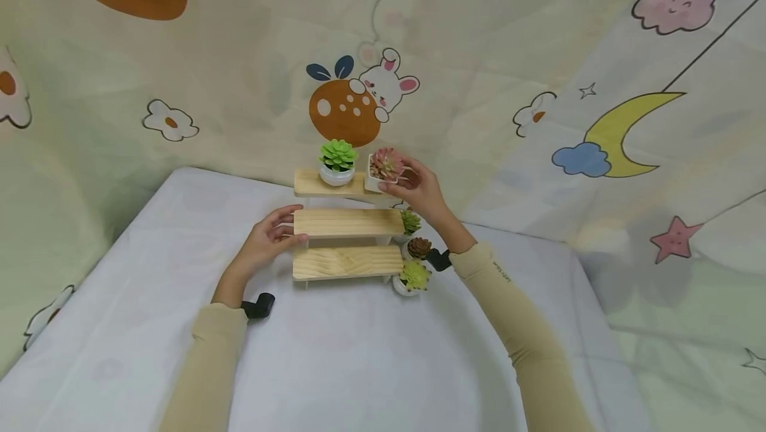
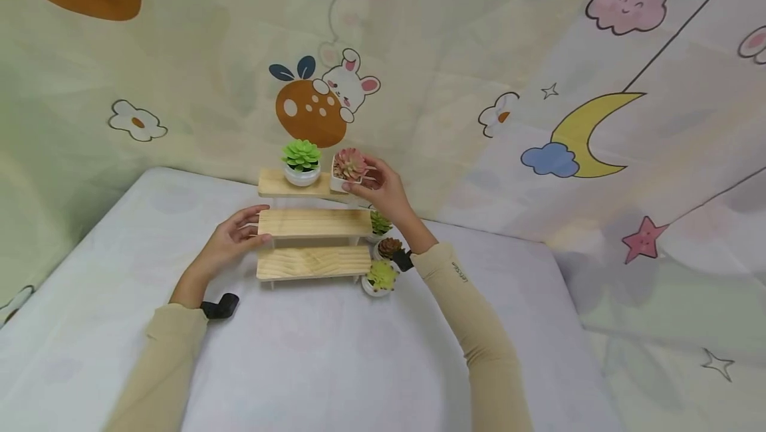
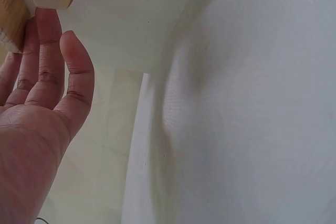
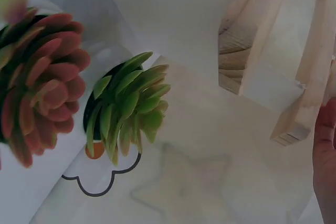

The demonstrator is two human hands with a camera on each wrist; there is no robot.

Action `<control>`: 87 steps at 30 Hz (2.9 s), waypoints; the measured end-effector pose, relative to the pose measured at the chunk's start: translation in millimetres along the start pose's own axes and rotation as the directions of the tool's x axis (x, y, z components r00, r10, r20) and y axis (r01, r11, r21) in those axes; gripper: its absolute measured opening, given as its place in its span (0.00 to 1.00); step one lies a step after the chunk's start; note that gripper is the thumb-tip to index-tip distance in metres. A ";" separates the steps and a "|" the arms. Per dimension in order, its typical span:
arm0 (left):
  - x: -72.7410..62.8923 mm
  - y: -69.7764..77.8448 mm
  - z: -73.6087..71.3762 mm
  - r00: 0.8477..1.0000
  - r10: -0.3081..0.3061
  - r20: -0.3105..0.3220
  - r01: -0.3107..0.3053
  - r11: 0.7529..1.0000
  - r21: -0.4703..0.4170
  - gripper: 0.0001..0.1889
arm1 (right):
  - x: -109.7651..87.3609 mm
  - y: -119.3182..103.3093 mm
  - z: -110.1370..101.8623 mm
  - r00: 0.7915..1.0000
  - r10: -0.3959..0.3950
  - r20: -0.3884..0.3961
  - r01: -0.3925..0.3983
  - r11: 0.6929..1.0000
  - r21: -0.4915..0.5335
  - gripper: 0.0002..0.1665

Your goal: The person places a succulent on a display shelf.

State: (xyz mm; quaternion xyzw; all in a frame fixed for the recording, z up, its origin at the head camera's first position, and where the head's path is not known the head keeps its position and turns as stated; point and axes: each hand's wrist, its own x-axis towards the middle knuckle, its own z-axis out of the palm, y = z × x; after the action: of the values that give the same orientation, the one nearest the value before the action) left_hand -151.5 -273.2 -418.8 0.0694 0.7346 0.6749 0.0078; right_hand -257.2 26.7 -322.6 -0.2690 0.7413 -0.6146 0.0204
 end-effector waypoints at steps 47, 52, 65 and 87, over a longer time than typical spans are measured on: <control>0.2 2.0 1.1 1.000 -0.008 0.009 0.007 1.000 0.024 0.37 | -132.8 35.6 -45.8 0.970 0.230 -0.073 -0.239 0.961 -0.139 0.32; 0.2 4.0 -0.7 1.000 0.001 0.002 -0.001 1.000 0.004 0.37 | -156.4 42.8 -31.1 0.910 0.381 -0.166 -0.401 0.909 -0.115 0.33; 0.5 1.8 2.1 1.000 -0.006 0.006 0.006 1.000 -0.012 0.38 | -172.7 59.6 0.4 0.848 0.509 -0.150 -0.530 0.822 -0.209 0.45; -0.5 5.2 3.1 0.999 -0.040 -0.005 0.040 0.999 0.028 0.38 | -163.9 68.6 2.5 0.835 0.504 -0.221 -0.549 0.796 -0.257 0.43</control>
State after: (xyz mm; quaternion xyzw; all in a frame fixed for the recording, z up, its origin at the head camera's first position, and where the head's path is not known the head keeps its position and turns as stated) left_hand -150.2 -269.8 -414.0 0.0535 0.7451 0.6645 0.0188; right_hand -142.0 100.8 -435.7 -0.0075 0.8732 -0.4778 0.0959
